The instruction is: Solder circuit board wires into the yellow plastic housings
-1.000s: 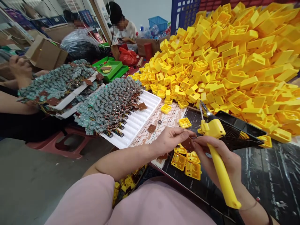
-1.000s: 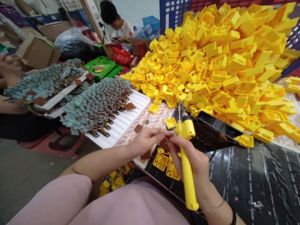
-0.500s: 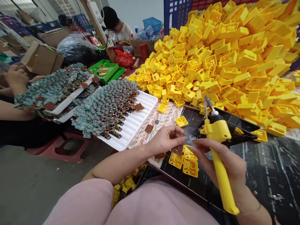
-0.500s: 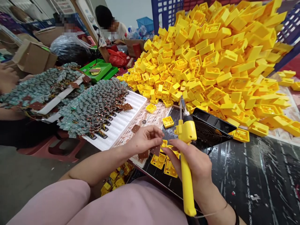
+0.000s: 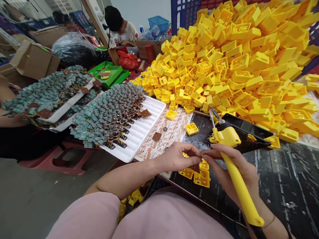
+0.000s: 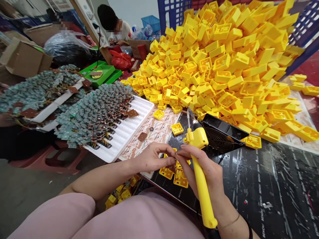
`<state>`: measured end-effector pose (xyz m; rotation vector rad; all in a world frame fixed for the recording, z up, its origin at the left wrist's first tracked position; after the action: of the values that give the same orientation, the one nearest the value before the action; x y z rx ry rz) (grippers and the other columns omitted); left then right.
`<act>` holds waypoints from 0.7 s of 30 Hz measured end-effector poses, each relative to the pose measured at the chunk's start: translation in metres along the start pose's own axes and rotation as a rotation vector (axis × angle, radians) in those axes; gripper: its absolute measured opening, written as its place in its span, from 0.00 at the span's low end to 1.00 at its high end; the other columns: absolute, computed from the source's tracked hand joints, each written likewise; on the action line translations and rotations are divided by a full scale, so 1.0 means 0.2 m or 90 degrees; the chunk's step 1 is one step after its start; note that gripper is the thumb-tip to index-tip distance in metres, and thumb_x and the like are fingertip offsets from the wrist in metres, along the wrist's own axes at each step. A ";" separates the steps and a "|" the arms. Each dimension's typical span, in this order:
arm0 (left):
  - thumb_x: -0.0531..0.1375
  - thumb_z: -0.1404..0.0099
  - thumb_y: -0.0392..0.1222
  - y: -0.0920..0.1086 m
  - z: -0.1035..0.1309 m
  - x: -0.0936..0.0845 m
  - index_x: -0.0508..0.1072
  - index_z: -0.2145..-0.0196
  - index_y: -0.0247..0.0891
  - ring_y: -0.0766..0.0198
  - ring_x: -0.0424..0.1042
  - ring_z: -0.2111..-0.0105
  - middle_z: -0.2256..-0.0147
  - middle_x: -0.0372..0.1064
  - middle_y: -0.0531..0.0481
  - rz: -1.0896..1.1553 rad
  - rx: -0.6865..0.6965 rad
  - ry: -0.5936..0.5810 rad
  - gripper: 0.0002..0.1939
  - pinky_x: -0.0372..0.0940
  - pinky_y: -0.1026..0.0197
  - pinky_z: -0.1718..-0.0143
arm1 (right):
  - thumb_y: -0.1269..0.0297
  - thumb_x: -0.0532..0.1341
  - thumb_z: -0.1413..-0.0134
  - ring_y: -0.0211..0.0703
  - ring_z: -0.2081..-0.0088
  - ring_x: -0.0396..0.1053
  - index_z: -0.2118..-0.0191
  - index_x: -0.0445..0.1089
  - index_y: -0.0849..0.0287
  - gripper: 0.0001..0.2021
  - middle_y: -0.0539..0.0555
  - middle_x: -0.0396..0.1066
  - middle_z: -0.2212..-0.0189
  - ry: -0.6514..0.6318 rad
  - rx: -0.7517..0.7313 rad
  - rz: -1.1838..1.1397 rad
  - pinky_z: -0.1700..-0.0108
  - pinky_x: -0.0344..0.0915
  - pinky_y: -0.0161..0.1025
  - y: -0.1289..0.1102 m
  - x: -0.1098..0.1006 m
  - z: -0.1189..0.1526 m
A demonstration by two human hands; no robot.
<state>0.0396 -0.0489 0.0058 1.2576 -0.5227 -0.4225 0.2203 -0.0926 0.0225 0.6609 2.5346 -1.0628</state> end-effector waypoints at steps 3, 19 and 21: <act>0.75 0.46 0.65 -0.01 0.00 -0.01 0.76 0.65 0.35 0.70 0.73 0.76 0.73 0.75 0.54 -0.016 0.026 0.030 0.29 0.69 0.66 0.69 | 0.68 0.69 0.36 0.38 0.66 0.83 0.44 0.70 0.52 0.17 0.48 0.83 0.62 0.007 -0.001 0.010 0.56 0.80 0.30 -0.01 0.00 0.00; 0.67 0.37 0.44 -0.02 -0.02 -0.02 0.73 0.66 0.36 0.69 0.74 0.73 0.71 0.73 0.54 -0.102 0.026 0.022 0.09 0.69 0.65 0.66 | 0.72 0.68 0.36 0.38 0.63 0.82 0.44 0.70 0.53 0.18 0.51 0.82 0.58 -0.022 -0.051 0.018 0.55 0.81 0.32 -0.03 0.02 0.03; 0.67 0.38 0.42 -0.02 -0.02 -0.02 0.74 0.66 0.36 0.68 0.75 0.71 0.70 0.74 0.53 -0.108 0.026 0.022 0.08 0.70 0.64 0.65 | 0.72 0.68 0.36 0.38 0.62 0.82 0.43 0.70 0.52 0.19 0.50 0.82 0.57 -0.027 -0.044 0.029 0.54 0.81 0.34 -0.03 0.03 0.04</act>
<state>0.0380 -0.0451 0.0005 1.3511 -0.3982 -0.5332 0.2128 -0.0996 0.0176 0.6658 2.4963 -0.9585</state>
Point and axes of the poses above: each hand's wrist, its own z-axis away from the middle knuckle, its own x-axis out of the palm, y = z × x, the point moved 2 cm from there along -z, towards the middle knuckle
